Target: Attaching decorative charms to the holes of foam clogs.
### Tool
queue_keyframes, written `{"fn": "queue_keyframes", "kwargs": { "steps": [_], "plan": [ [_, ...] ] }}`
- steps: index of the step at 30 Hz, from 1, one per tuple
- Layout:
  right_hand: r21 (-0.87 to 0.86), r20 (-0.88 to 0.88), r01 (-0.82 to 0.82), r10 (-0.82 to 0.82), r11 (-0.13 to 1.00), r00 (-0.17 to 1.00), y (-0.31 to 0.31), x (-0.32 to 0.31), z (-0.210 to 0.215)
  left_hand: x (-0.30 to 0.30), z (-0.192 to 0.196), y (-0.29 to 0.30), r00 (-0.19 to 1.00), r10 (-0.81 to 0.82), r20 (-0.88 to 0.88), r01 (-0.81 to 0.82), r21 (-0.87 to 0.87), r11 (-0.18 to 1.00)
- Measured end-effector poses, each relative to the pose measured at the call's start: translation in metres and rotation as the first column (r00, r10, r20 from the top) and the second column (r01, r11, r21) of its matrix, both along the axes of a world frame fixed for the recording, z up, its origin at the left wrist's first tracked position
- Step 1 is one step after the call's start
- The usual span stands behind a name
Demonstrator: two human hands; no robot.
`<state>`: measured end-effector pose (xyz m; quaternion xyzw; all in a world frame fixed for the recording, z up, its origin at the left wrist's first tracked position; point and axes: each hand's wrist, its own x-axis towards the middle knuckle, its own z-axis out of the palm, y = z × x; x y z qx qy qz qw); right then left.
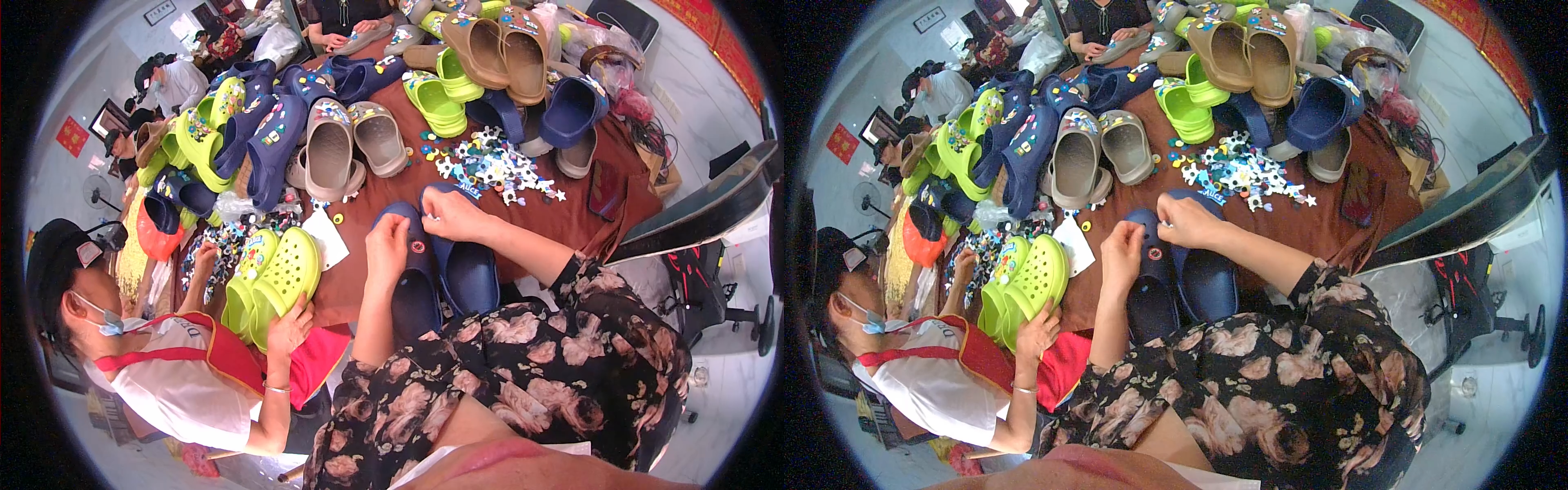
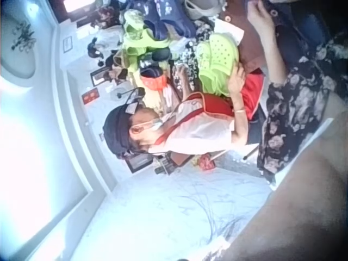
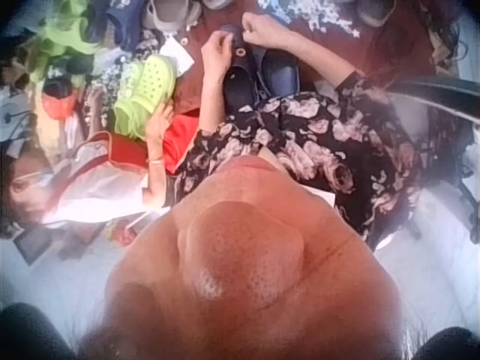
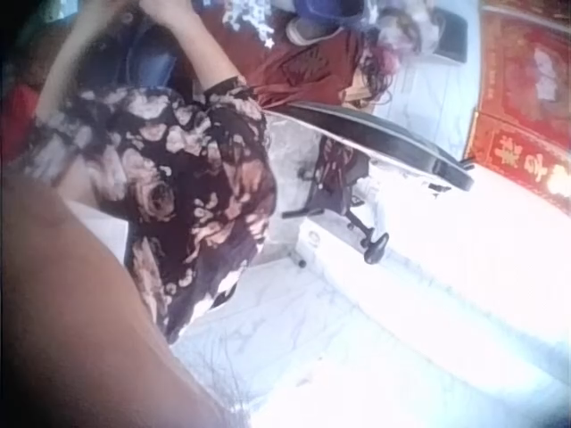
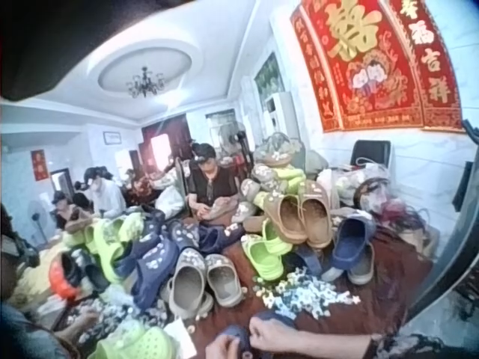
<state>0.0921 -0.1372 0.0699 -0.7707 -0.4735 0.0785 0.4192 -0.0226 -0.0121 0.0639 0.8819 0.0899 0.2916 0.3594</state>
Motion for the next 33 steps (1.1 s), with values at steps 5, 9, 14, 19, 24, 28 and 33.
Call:
{"fn": "queue_keyframes", "kwargs": {
  "steps": [5, 9, 14, 19, 24, 28, 33],
  "plan": [
    [0.379, -0.912, 0.160, 0.337, 0.912, 0.235, 0.012, 0.008, 0.000, 0.022, 0.034, -0.003, 0.989, 0.048, 0.142, 0.013, -0.401, 0.916],
    [0.467, -0.827, 0.325, 0.536, 0.822, -0.169, 0.032, -0.015, 0.000, 0.044, 0.045, -0.020, 0.924, 0.024, 0.381, -0.015, -0.028, 1.000],
    [0.627, -0.674, 0.363, 0.714, 0.689, -0.193, 0.030, -0.018, -0.005, 0.044, 0.038, -0.033, 0.974, -0.015, 0.228, -0.056, 0.302, 0.952],
    [0.408, -0.842, 0.512, 0.528, 0.756, -0.109, 0.019, 0.053, -0.024, 0.034, 0.033, -0.013, 0.949, 0.060, 0.310, -0.126, 0.197, 0.972],
    [0.062, -0.441, 0.457, -0.386, 0.887, 0.810, 0.012, 0.130, -0.020, -0.007, -0.007, 0.037, 0.954, 0.227, 0.195, -0.156, -0.324, 0.933],
    [0.043, 0.404, 0.381, -0.365, 0.923, 0.839, 0.001, 0.122, -0.003, -0.033, -0.018, 0.033, 0.964, 0.246, 0.102, -0.196, -0.354, 0.915],
    [0.046, 0.174, -0.037, 0.029, 0.998, 0.984, 0.037, 0.036, 0.022, -0.053, -0.029, 0.007, 0.952, 0.299, 0.066, -0.286, -0.165, 0.944]
  ]
}}
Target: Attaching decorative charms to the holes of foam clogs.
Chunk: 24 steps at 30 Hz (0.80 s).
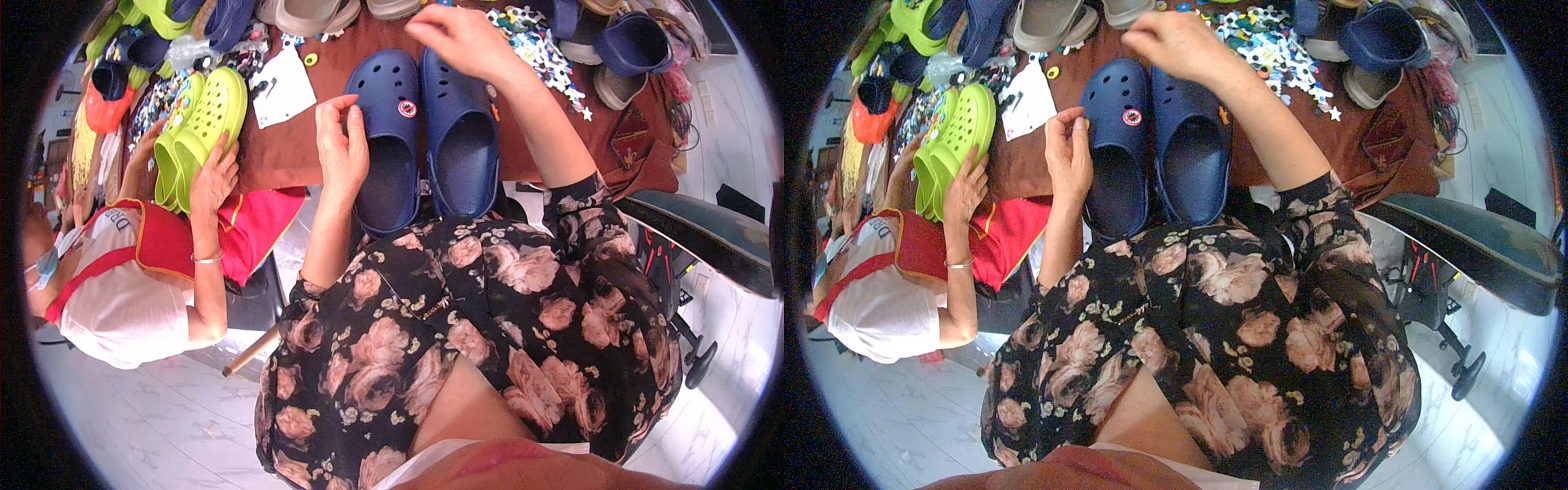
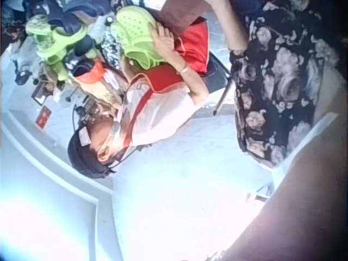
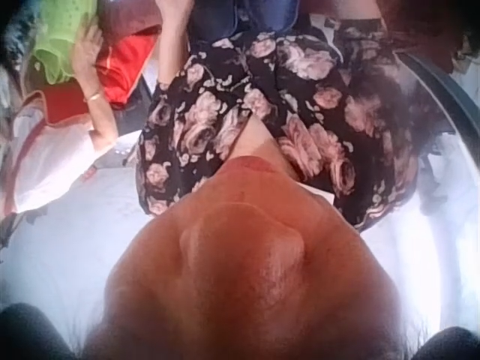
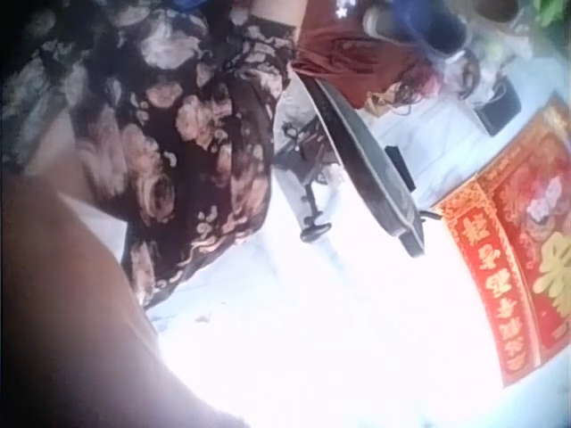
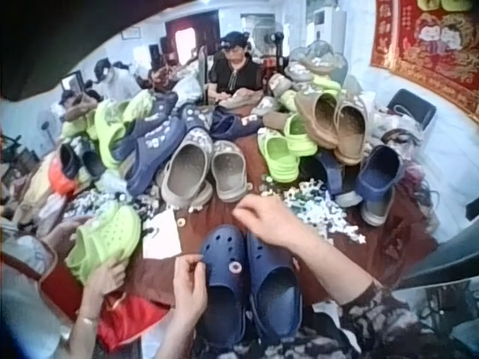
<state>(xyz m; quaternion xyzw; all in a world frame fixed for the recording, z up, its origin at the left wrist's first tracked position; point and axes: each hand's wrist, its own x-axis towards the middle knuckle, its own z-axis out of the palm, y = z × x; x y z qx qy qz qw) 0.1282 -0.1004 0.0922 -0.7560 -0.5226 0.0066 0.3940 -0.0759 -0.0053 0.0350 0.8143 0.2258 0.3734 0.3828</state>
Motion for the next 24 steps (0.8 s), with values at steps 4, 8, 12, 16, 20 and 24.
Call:
{"fn": "queue_keyframes", "kwargs": {
  "steps": [4, 8, 12, 16, 20, 24],
  "plan": [
    [-0.131, 0.091, -0.172, 0.185, 0.976, 0.979, 0.008, -0.035, -0.009, -0.012, -0.002, -0.005, 0.998, 0.046, -0.034, -0.048, -0.074, 0.996],
    [-0.349, 0.104, -0.106, 0.151, 0.931, 0.983, -0.008, -0.057, -0.022, -0.016, -0.001, -0.006, 0.997, 0.002, -0.073, -0.007, -0.069, 0.998],
    [-0.181, 0.043, -0.066, 0.075, 0.981, 0.996, -0.019, -0.078, -0.031, -0.009, 0.000, 0.003, 0.996, -0.015, -0.092, 0.022, 0.080, 0.997],
    [-0.246, 0.043, -0.036, 0.047, 0.969, 0.998, -0.019, -0.084, -0.026, 0.001, 0.005, 0.012, 0.970, -0.017, -0.241, 0.043, 0.104, 0.994],
    [-0.209, 0.139, 0.002, 0.027, 0.978, 0.990, -0.020, -0.091, -0.030, 0.007, -0.002, 0.011, 0.976, 0.003, -0.217, 0.023, 0.119, 0.993],
    [-0.175, 0.143, 0.026, -0.001, 0.984, 0.990, -0.021, -0.093, -0.027, 0.010, 0.002, 0.006, 0.989, 0.042, -0.142, -0.037, 0.040, 0.999]
  ]
}}
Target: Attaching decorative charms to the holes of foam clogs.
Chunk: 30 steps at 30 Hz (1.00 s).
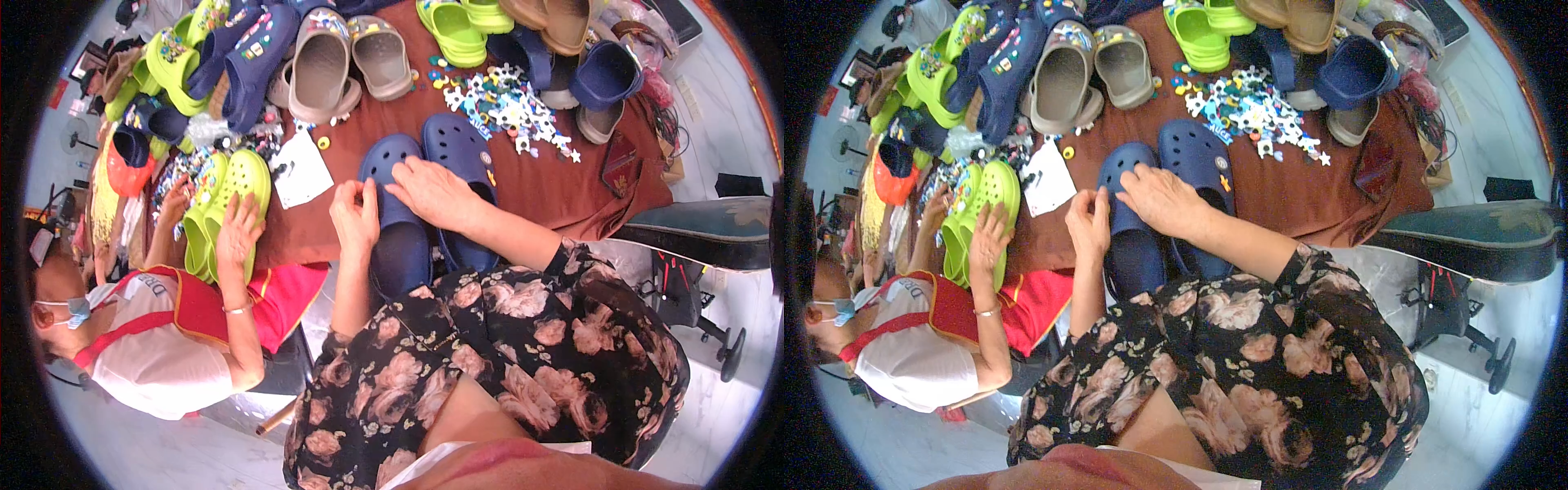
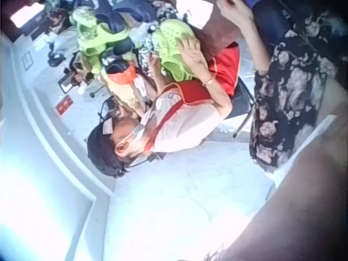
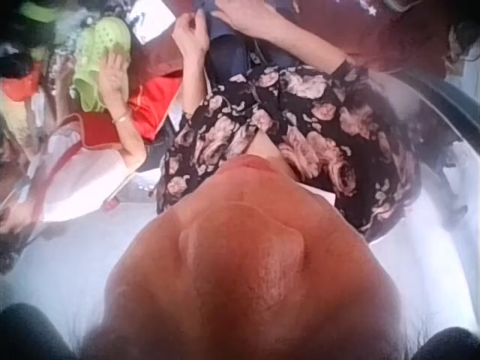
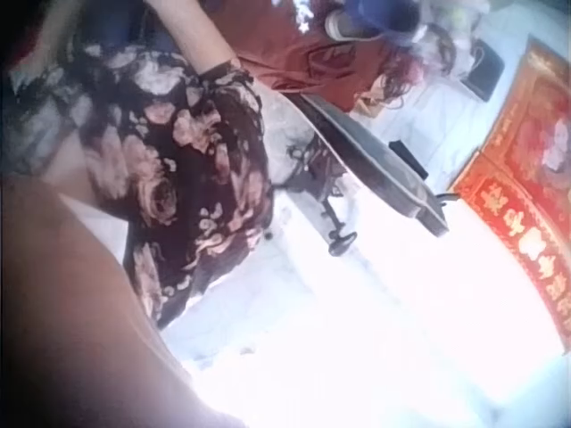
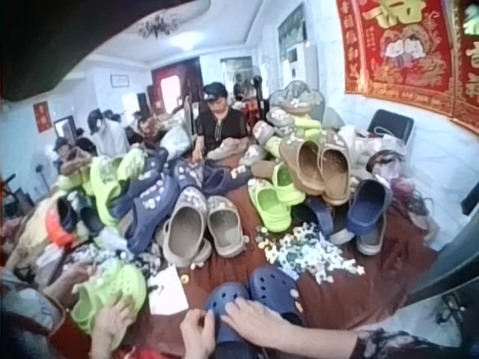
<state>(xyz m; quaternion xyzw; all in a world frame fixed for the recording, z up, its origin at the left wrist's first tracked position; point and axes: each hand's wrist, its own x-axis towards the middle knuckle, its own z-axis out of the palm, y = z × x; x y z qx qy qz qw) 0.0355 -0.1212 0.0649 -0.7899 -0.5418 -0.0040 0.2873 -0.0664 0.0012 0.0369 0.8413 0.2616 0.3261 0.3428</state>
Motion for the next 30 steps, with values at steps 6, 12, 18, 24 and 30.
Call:
{"fn": "queue_keyframes", "kwargs": {
  "steps": [6, 12, 18, 24, 30],
  "plan": [
    [0.034, 0.016, 0.029, -0.030, 0.999, 0.999, 0.000, -0.002, -0.003, 0.002, -0.003, 0.000, 0.998, -0.037, -0.047, 0.039, 0.031, 0.999],
    [0.008, -0.022, 0.012, -0.012, 1.000, 1.000, 0.002, -0.003, -0.002, -0.005, -0.009, -0.004, 0.995, -0.024, 0.092, 0.029, -0.056, 0.998],
    [0.028, -0.020, -0.064, 0.064, 0.998, 0.998, -0.003, -0.005, 0.004, -0.007, -0.007, -0.006, 0.996, -0.019, 0.082, 0.029, -0.131, 0.991],
    [0.128, 0.056, -0.135, 0.129, 0.982, 0.990, -0.003, -0.002, -0.003, -0.004, -0.011, -0.003, 0.995, -0.048, 0.088, 0.056, -0.096, 0.994],
    [0.122, 0.153, -0.184, 0.164, 0.975, 0.974, 0.005, 0.001, -0.008, -0.003, -0.003, -0.001, 0.997, 0.014, -0.075, -0.016, -0.032, 0.999]
  ]
}}
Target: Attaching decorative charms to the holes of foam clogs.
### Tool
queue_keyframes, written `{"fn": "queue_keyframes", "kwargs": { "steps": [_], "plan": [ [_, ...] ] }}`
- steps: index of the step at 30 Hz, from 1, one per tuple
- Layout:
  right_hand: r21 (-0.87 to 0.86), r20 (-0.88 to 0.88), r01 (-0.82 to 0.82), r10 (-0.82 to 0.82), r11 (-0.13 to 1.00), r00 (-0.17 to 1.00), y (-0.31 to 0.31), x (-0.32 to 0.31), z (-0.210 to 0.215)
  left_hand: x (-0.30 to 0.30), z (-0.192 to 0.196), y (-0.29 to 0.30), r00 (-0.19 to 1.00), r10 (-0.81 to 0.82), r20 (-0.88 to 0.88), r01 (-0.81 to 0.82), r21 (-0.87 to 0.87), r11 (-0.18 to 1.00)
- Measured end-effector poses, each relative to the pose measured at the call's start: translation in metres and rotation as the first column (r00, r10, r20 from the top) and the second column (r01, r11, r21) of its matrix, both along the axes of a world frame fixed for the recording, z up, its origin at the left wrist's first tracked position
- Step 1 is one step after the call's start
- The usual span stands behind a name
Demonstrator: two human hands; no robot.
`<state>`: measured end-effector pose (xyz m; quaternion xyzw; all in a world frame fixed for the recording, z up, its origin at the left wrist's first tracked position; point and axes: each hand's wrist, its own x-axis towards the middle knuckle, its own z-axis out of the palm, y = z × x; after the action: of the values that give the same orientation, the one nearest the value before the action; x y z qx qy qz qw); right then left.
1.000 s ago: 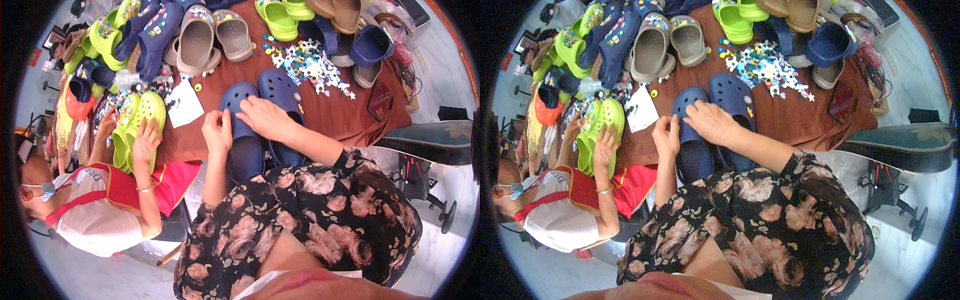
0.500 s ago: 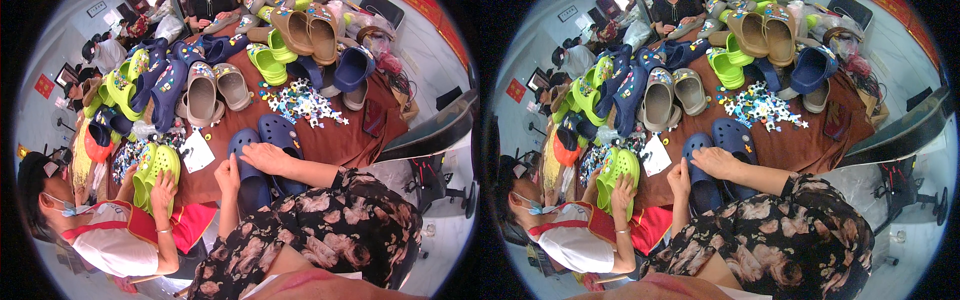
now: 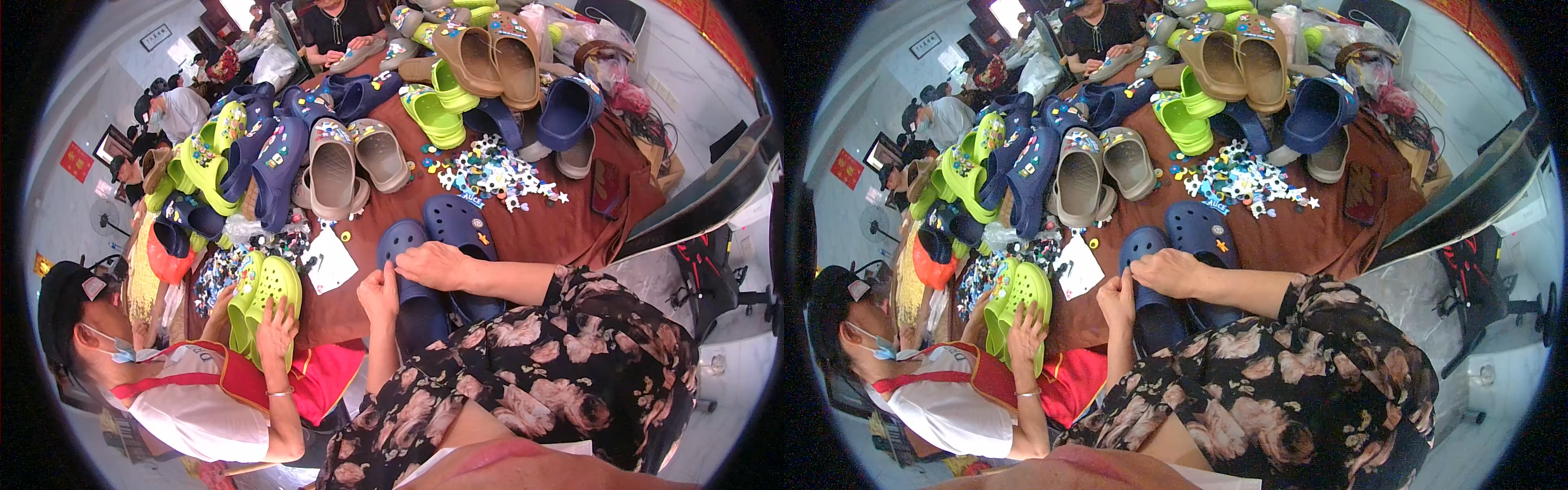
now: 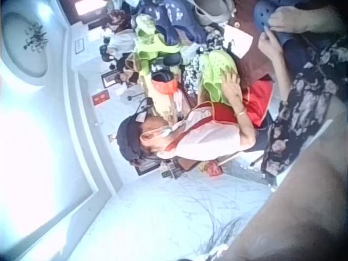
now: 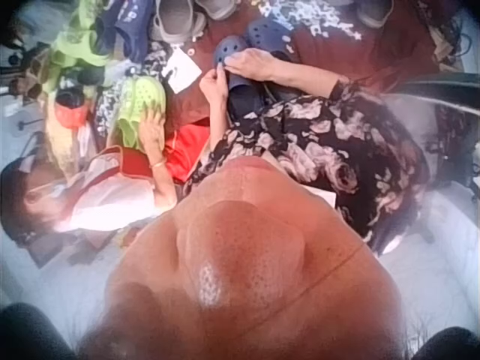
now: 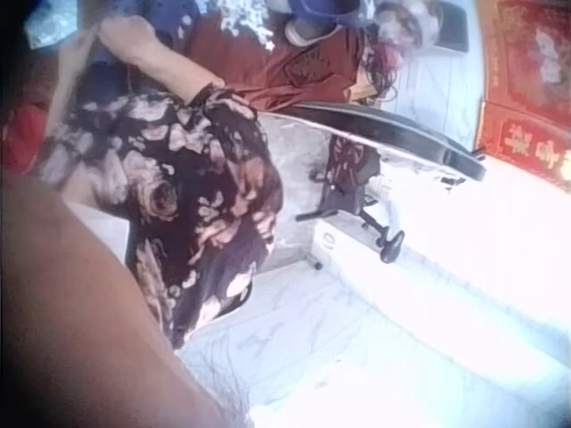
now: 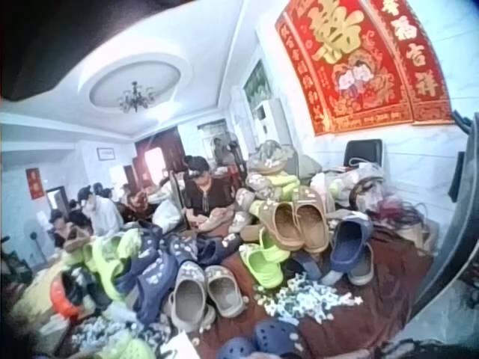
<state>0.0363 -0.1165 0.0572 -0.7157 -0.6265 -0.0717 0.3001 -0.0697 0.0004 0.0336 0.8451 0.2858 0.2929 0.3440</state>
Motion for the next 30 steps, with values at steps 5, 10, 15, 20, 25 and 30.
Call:
{"fn": "queue_keyframes", "kwargs": {
  "steps": [5, 10, 15, 20, 25, 30],
  "plan": [
    [-0.046, 0.094, -0.043, 0.047, 0.998, 0.994, 0.011, 0.006, 0.004, 0.007, -0.007, 0.008, 0.998, 0.006, -0.067, 0.000, 0.079, 0.997],
    [0.020, -0.098, -0.039, 0.040, 0.999, 0.994, 0.019, 0.021, 0.006, 0.005, -0.003, 0.003, 1.000, -0.003, -0.031, 0.001, -0.067, 0.998],
    [0.190, -0.982, 0.187, 0.190, 0.964, 0.015, -0.014, 0.049, 0.019, -0.022, 0.009, -0.016, 0.947, -0.211, 0.241, 0.224, -0.027, 0.974],
    [0.257, -0.638, 0.514, 0.543, 0.818, -0.546, -0.065, 0.103, 0.007, -0.021, 0.028, -0.010, 0.915, -0.388, -0.113, 0.398, 0.410, 0.821],
    [0.137, -0.673, 0.603, 0.521, 0.786, -0.525, -0.097, 0.115, -0.003, -0.002, 0.024, -0.001, 0.968, -0.204, -0.146, 0.249, 0.460, 0.852],
    [0.023, -0.970, 0.508, 0.142, 0.861, -0.197, -0.100, 0.095, -0.033, 0.016, 0.029, 0.009, 0.940, -0.271, -0.206, 0.336, 0.434, 0.836]
  ]
}}
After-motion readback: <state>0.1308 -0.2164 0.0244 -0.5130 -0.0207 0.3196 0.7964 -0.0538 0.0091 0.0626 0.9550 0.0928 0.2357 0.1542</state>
